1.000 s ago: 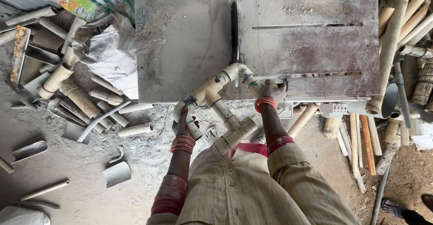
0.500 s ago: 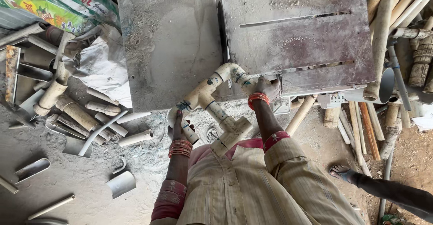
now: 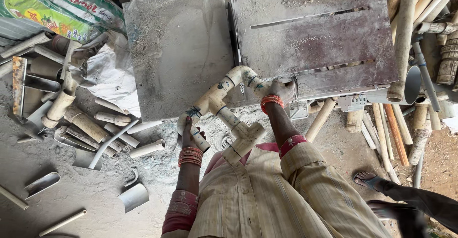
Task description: The person uses a circular saw table to cut multiple PVC pipes into smaller sections, handling the pipes by hand and receiving help from another person to stabilize a larger pipe during the cut.
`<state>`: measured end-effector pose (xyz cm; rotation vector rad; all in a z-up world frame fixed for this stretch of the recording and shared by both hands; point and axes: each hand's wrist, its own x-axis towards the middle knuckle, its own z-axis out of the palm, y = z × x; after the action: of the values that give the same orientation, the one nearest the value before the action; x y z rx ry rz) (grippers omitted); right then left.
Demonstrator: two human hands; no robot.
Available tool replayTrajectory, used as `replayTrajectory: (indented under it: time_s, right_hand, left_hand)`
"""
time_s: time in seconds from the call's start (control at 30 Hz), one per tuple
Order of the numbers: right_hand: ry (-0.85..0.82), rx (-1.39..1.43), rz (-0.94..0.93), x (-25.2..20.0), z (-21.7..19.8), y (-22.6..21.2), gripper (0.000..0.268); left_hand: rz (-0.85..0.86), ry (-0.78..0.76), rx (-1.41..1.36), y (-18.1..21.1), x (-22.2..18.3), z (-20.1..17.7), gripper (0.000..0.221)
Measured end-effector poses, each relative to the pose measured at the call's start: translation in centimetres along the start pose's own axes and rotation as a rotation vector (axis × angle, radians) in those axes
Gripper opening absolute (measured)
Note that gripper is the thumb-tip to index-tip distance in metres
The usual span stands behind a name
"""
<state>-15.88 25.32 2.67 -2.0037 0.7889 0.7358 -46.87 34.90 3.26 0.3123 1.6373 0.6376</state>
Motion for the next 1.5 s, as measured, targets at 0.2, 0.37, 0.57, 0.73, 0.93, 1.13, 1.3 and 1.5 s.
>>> replayTrajectory:
  time_s: [0.2, 0.37, 0.57, 0.73, 0.93, 1.13, 1.3, 1.5]
  right_hand:
    - [-0.017, 0.009, 0.003, 0.2, -0.1, 0.3, 0.064]
    - [-0.031, 0.005, -0.003, 0.0, 0.1, 0.2, 0.063]
    - [-0.046, 0.007, 0.01, 0.0, 0.1, 0.0, 0.062]
    - [-0.063, 0.003, 0.011, -0.1, 0.5, 0.0, 0.06]
    - [-0.059, 0.0, 0.013, 0.3, 0.5, 0.1, 0.059]
    - [-0.068, -0.002, 0.023, 0.3, 0.8, 0.0, 0.057]
    - [-0.068, 0.009, 0.032, -0.1, 0.9, -0.3, 0.056]
    - [-0.046, 0.057, 0.059, -0.3, 0.2, -0.8, 0.055]
  left_hand:
    - [-0.009, -0.008, -0.005, 0.3, -1.0, -0.1, 0.063]
    - [0.022, -0.051, -0.056, 0.3, -1.3, -0.1, 0.061]
    - [0.013, -0.037, -0.038, 0.6, -1.4, 0.1, 0.059]
    - [0.007, 0.03, -0.013, 1.2, -1.7, 0.6, 0.059]
    - [-0.007, 0.029, -0.021, 1.2, -1.2, 0.7, 0.057]
    - [0.028, 0.013, -0.022, 1.3, -1.3, 0.7, 0.058]
    - [-0.022, 0.058, -0.012, 1.5, -0.8, 1.0, 0.063]
    - [0.025, 0.031, 0.008, 1.6, 0.0, 1.0, 0.065]
